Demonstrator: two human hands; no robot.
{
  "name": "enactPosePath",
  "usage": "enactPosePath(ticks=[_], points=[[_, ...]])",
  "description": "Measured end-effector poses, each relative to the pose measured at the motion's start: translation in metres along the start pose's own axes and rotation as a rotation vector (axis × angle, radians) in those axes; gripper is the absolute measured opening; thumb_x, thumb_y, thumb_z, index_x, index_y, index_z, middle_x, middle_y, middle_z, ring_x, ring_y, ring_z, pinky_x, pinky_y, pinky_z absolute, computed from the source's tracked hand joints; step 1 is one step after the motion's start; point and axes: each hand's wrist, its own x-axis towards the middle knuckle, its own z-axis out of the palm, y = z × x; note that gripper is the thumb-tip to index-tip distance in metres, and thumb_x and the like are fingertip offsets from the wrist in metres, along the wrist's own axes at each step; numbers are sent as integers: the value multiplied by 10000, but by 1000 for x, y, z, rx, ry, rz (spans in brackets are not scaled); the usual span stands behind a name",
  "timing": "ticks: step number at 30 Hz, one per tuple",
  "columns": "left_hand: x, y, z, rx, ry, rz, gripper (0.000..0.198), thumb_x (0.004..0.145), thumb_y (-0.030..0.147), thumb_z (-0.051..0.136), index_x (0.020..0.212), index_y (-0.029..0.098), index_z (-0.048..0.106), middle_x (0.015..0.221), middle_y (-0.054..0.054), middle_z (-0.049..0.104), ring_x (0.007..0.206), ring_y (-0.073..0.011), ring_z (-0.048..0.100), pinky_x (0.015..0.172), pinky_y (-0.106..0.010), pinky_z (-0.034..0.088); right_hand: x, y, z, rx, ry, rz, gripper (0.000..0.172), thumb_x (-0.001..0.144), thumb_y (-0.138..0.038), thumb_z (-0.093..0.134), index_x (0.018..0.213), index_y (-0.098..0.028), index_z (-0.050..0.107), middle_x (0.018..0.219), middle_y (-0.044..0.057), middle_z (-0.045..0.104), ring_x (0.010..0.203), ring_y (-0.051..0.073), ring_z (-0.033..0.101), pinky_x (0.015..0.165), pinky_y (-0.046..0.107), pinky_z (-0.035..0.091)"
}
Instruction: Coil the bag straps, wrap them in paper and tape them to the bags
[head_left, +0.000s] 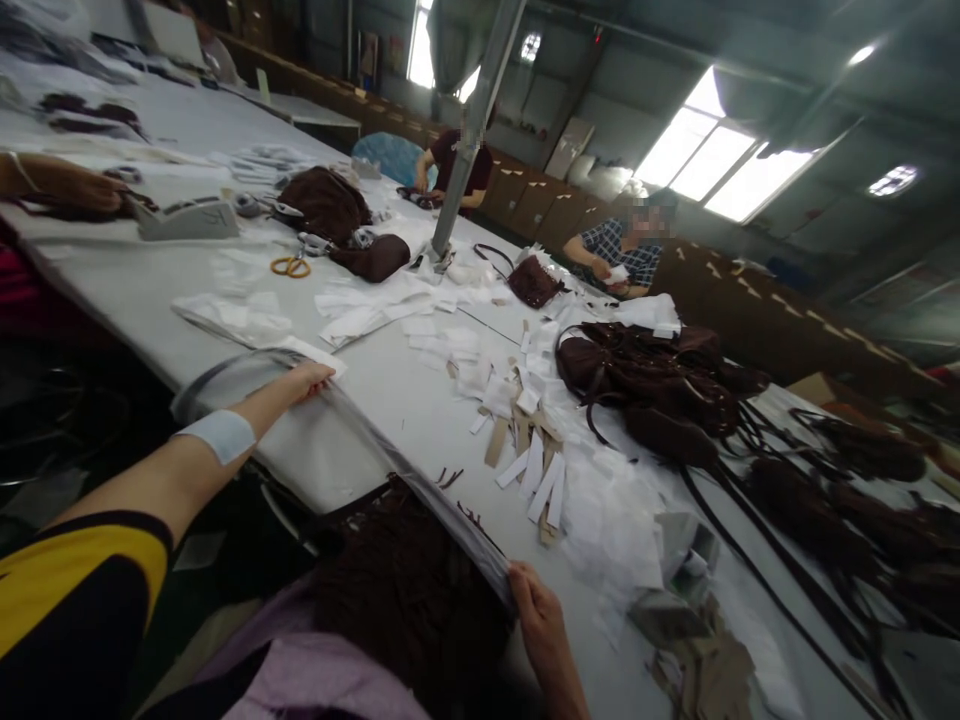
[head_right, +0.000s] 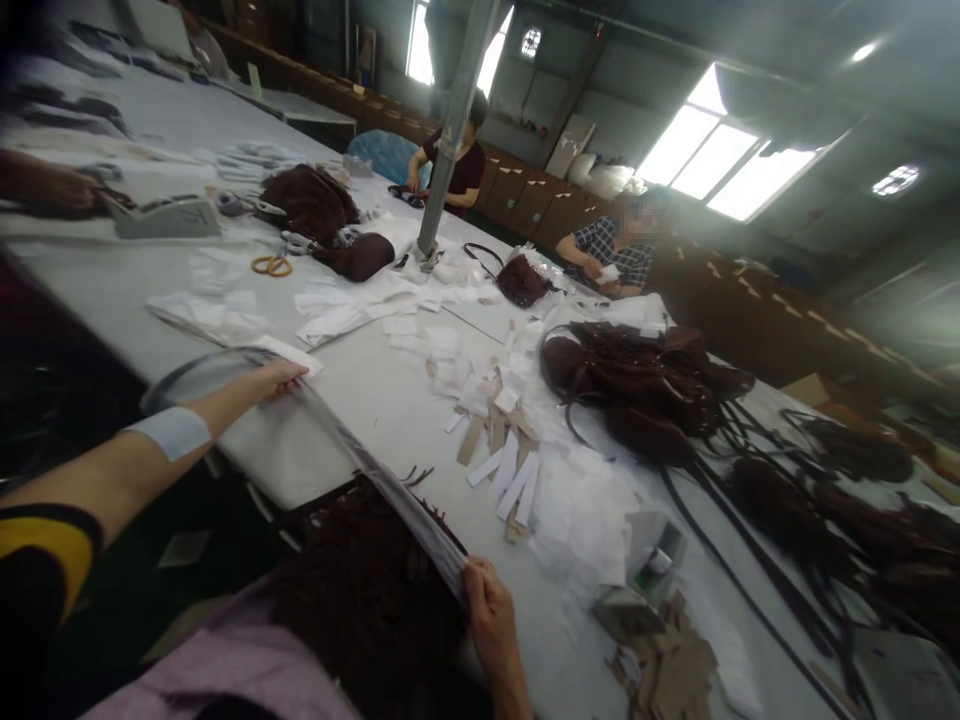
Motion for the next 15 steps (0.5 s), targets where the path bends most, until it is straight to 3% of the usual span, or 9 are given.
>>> enactPosePath(ticks=[4,7,11,15], points=[[4,-7,8,-129,6,-167,412,839,495,585,604,172,486,472,-23,521,441,-146,501,401,-243,395,0,4,4,295,108,172,389,769,-542,639,696,-161,660,729,22,650,738,175,575,725,261,456],[-9,-25,31,-359,-85,-243,350,892,455,532,805,117,564,749,-112,656,665,-179,645,567,-267,546,5,8,9,637,187,355,396,715,-544,700,749,-149,689,679,15,664,661,158,576,666,259,474],[-46,-55,90,-897,-319,-406,184,918,206,532,1052,83,562,984,-166,668,706,-159,682,606,-254,592,13,15,6,755,236,430,409,634,-526,778,713,-131,705,675,33,679,632,140,582,641,235,480],[-91,-61,163,-932,-579,-526,150,917,131,513,978,33,610,826,-140,700,615,-131,678,571,-181,572,14,17,1,778,232,437,410,635,-521,785,673,-121,702,665,40,675,618,127,573,618,217,467]])
